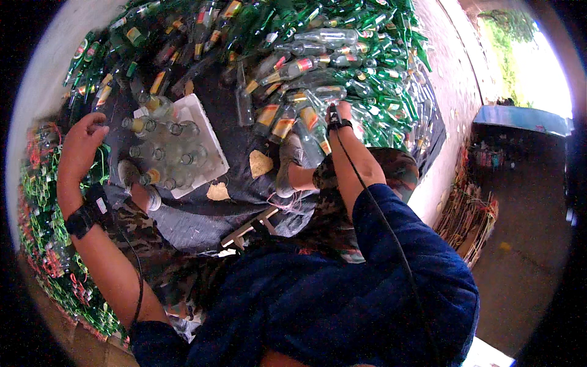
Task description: The person sits on the ground surrounded by a large pile of green glass bottles and tangled Christmas lights. They pick up individual bottles from the pile, inspect them, and place them into a clear plastic container. The person also handles the tangled lights, attempting to untangle them and place them into the container.
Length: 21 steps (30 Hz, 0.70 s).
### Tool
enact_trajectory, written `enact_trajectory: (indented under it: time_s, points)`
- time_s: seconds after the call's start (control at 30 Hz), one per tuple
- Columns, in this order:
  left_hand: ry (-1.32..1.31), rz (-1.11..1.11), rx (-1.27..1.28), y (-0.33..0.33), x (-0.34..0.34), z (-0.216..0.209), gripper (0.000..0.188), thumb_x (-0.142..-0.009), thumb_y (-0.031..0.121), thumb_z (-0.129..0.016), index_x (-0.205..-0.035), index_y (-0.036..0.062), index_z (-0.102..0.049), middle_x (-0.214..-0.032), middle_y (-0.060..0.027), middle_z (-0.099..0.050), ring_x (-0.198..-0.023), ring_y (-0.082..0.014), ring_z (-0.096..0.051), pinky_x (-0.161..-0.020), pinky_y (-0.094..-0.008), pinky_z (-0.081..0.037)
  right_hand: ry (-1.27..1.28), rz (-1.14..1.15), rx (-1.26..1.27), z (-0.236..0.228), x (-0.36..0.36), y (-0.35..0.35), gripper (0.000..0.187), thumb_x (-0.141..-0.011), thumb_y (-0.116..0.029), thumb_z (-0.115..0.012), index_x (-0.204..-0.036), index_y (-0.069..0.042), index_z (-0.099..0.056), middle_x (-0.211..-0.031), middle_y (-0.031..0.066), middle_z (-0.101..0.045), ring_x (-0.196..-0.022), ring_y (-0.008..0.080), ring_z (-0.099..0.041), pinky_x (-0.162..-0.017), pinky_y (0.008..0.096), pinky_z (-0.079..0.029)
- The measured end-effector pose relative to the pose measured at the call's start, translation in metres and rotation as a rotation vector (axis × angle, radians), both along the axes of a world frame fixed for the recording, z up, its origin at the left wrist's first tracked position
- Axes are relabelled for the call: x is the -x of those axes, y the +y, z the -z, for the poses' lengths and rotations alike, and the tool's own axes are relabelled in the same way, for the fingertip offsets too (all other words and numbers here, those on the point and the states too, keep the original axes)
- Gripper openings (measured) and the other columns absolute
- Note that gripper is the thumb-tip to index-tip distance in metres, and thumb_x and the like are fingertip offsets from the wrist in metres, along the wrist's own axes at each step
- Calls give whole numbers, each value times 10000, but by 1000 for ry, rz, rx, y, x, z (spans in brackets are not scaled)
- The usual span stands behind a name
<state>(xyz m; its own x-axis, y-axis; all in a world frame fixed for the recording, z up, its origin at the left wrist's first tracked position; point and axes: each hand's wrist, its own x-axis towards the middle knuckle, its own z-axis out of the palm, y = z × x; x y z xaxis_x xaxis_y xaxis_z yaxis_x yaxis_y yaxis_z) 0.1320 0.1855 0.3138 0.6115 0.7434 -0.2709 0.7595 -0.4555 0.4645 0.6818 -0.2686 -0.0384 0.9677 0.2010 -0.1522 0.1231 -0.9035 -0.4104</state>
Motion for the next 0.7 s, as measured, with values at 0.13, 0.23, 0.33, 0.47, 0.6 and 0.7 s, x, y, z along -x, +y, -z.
enact_trajectory:
  time_s: [0.13,0.23,0.33,0.47,0.6,0.7]
  points:
    - [48,-32,58,-1,-3,-2,377,-869,216,-650,-1198,34,-623,-986,-161,-693,-907,-240,-662,-840,-346,-496,-324,-206,292,1,-21,-18,323,-901,-345,-538,-941,-31,-601,-864,148,-633,-741,296,-633,-679,368,-529]
    - [60,-14,26,-5,-4,-5,367,-872,209,-651,-1190,27,-622,-990,-165,-693,-897,-238,-661,-830,-345,-498,-177,-224,539,10,-40,-31,379,-916,-403,-494,-1038,-51,-565,-984,140,-622,-803,278,-606,-717,366,-522]
    - [9,-60,6,-11,13,-2,350,-867,215,-656,-1167,38,-624,-928,-123,-684,-847,-231,-649,-797,-349,-499,-49,-286,573,23,-59,-19,446,-931,-460,-450,-1134,-71,-529,-1105,132,-611,-865,261,-580,-755,363,-515]
    - [-10,1,-2,-6,-11,-9,343,-855,208,-656,-1149,34,-633,-925,-134,-684,-837,-228,-650,-784,-350,-504,180,65,-262,57,-88,-38,370,-899,-293,-442,-1060,-4,-607,-1034,147,-664,-850,236,-635,-693,344,-533]
    - [-69,69,-21,-3,-15,1,339,-852,203,-657,-1142,28,-638,-921,-135,-685,-825,-223,-650,-771,-351,-506,152,200,-388,48,-60,-56,327,-863,-208,-483,-953,28,-690,-917,149,-712,-808,230,-687,-651,342,-552]
    - [-12,-37,8,-21,9,-17,356,-848,204,-679,-1142,8,-636,-1006,-168,-694,-893,-265,-673,-824,-358,-507,-194,105,195,-46,4,32,371,-842,-379,-585,-822,-46,-746,-832,152,-725,-773,322,-703,-695,407,-563]
